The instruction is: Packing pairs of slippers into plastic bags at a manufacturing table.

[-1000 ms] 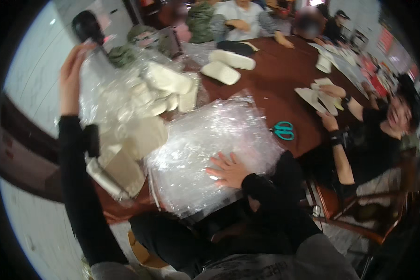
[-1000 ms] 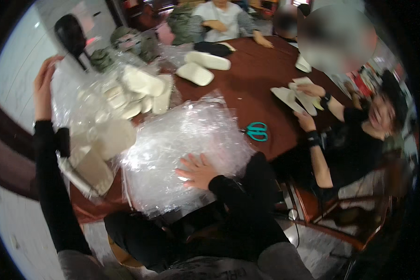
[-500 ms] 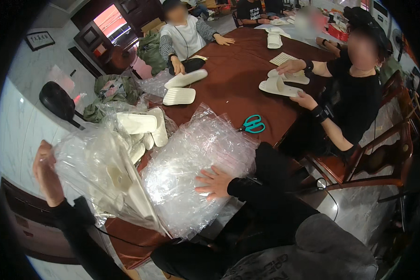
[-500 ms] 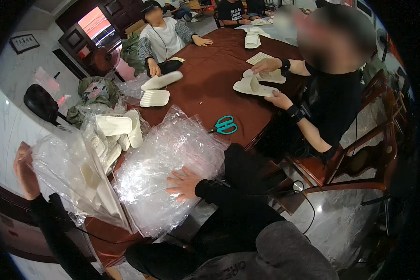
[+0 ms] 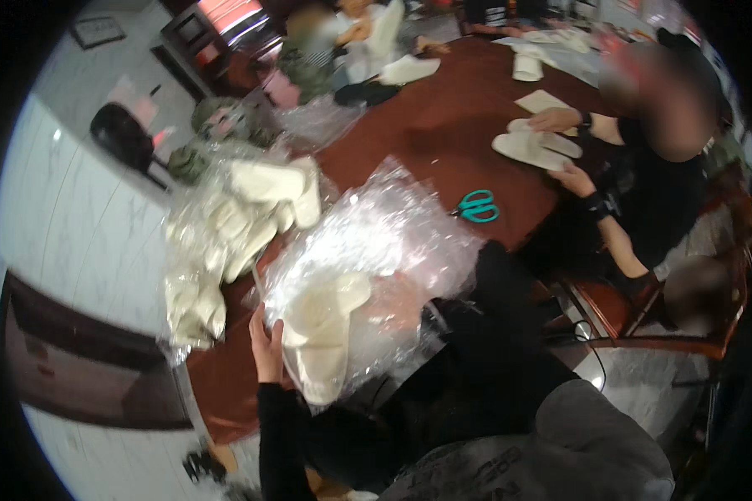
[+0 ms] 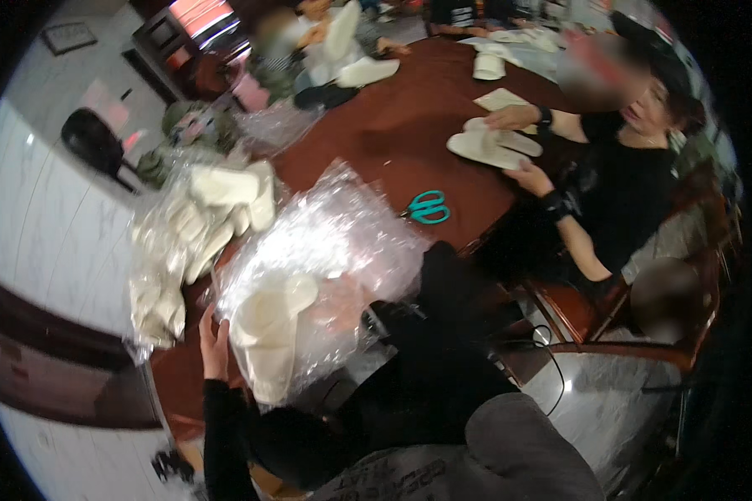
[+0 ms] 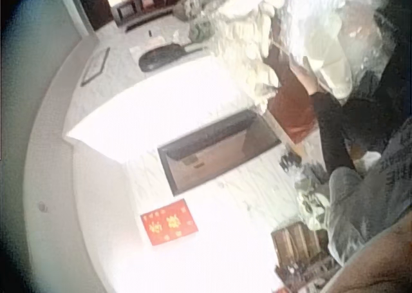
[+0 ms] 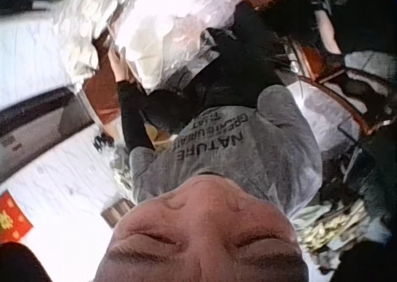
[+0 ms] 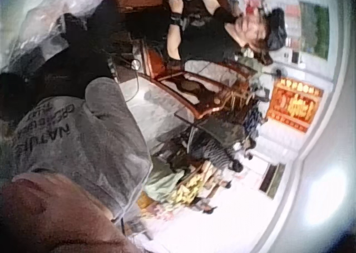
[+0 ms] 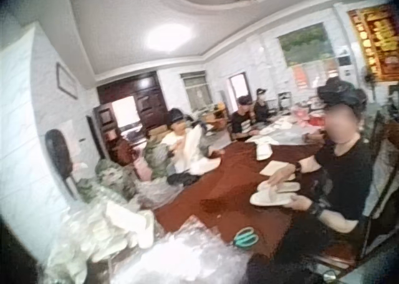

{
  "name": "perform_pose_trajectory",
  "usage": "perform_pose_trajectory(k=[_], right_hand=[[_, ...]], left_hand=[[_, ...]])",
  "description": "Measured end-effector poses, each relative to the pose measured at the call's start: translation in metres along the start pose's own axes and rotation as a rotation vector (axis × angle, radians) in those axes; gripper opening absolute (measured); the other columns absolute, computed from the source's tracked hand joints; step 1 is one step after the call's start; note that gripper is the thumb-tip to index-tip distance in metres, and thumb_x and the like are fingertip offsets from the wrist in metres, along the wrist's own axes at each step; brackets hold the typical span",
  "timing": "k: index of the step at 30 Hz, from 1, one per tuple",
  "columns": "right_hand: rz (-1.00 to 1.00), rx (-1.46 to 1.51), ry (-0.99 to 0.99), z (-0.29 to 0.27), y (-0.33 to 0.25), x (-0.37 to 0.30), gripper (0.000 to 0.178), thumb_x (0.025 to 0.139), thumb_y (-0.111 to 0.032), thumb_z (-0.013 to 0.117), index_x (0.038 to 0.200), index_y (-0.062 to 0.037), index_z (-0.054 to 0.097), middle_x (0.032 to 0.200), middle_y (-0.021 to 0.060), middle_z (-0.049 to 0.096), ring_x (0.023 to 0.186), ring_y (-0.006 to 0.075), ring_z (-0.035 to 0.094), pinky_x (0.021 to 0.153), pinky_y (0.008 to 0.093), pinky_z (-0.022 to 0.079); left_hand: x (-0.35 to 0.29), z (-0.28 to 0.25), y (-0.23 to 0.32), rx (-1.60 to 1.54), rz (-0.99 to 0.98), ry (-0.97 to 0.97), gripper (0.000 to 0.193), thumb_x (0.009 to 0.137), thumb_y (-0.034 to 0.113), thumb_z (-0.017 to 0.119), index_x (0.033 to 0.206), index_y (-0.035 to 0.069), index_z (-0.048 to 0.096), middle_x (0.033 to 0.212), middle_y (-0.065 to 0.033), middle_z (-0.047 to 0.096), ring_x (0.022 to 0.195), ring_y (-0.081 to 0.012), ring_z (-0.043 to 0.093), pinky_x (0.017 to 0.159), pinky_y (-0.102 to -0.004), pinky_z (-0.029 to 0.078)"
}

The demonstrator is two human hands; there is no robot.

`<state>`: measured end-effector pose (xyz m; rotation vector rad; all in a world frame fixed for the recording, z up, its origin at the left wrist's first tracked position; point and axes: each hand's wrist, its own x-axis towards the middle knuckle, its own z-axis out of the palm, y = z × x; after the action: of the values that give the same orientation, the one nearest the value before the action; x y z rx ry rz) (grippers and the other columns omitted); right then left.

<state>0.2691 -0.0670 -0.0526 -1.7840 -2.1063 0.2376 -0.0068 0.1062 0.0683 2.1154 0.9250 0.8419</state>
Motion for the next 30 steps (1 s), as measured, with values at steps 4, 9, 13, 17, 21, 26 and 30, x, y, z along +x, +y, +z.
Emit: perform_pose_trajectory(k=[4, 9, 13, 17, 21, 26, 30], right_hand=[[0.019, 0.140, 0.030, 0.006, 0.002, -0.023, 0.038, 0.090, -0.035, 0.055, 0.123, -0.0166, 0.059, 0.125, 0.0107, 0.052, 0.119, 0.0291, 0.043, 0.098, 0.0464, 0.031], [0.102, 0.263, 0.088, 0.002, -0.007, -0.039, 0.033, 0.090, -0.030, 0.056, 0.119, -0.0141, 0.061, 0.115, 0.0109, 0.057, 0.108, 0.0273, 0.050, 0.090, 0.0415, 0.037], [0.196, 0.284, 0.120, -0.026, 0.003, -0.034, 0.029, 0.090, -0.026, 0.057, 0.115, -0.0121, 0.063, 0.106, 0.0111, 0.061, 0.099, 0.0258, 0.056, 0.084, 0.0375, 0.042], [0.277, 0.290, 0.137, -0.063, 0.011, -0.010, 0.025, 0.090, -0.021, 0.058, 0.111, -0.0100, 0.065, 0.098, 0.0113, 0.065, 0.090, 0.0244, 0.061, 0.077, 0.0336, 0.046], [0.335, 0.276, 0.150, -0.117, 0.028, -0.026, 0.022, 0.090, -0.017, 0.059, 0.108, -0.0080, 0.067, 0.089, 0.0115, 0.069, 0.081, 0.0229, 0.067, 0.071, 0.0296, 0.051], [0.541, 0.382, -0.147, -0.135, 0.016, 0.011, 0.025, 0.095, -0.019, 0.053, 0.107, -0.0005, 0.065, 0.076, 0.0082, 0.065, 0.064, 0.0123, 0.061, 0.060, 0.0261, 0.050], [0.561, 1.325, -0.069, -0.128, -0.007, 0.031, 0.025, 0.094, -0.017, 0.058, 0.111, 0.0010, 0.060, 0.088, 0.0114, 0.065, 0.076, 0.0198, 0.066, 0.066, 0.0316, 0.055]], left_hand=[[-0.051, 0.019, -0.072, 0.025, -0.289, 0.239, 0.043, 0.092, 0.019, 0.061, 0.129, -0.001, 0.052, 0.128, -0.0156, 0.053, 0.114, -0.0229, 0.054, 0.097, -0.0317, 0.042], [-0.071, 0.030, -0.093, -0.083, -0.392, 0.209, 0.044, 0.093, 0.024, 0.060, 0.127, -0.003, 0.053, 0.122, -0.0163, 0.060, 0.111, -0.0231, 0.058, 0.095, -0.0314, 0.044], [-0.072, 0.046, -0.098, -0.119, -0.388, 0.293, 0.042, 0.095, 0.025, 0.057, 0.129, 0.000, 0.053, 0.125, -0.0176, 0.058, 0.114, -0.0262, 0.057, 0.097, -0.0345, 0.043], [-0.071, 0.054, -0.096, -0.002, -0.371, 0.271, 0.044, 0.096, 0.031, 0.051, 0.129, 0.002, 0.052, 0.122, -0.0177, 0.057, 0.116, -0.0351, 0.051, 0.098, -0.0400, 0.040], [-0.080, 0.065, -0.083, 0.104, -0.348, 0.313, 0.043, 0.092, 0.031, 0.058, 0.126, 0.004, 0.052, 0.120, -0.0159, 0.054, 0.113, -0.0357, 0.048, 0.094, -0.0451, 0.040], [-0.083, 0.064, -0.092, 0.195, -0.381, 0.344, 0.040, 0.089, 0.030, 0.061, 0.121, 0.007, 0.055, 0.120, -0.0131, 0.054, 0.113, -0.0331, 0.049, 0.091, -0.0481, 0.040], [-0.084, 0.053, -0.082, 0.157, -0.390, 0.372, 0.039, 0.090, 0.030, 0.060, 0.121, 0.006, 0.055, 0.120, -0.0123, 0.054, 0.113, -0.0324, 0.049, 0.092, -0.0468, 0.040]])
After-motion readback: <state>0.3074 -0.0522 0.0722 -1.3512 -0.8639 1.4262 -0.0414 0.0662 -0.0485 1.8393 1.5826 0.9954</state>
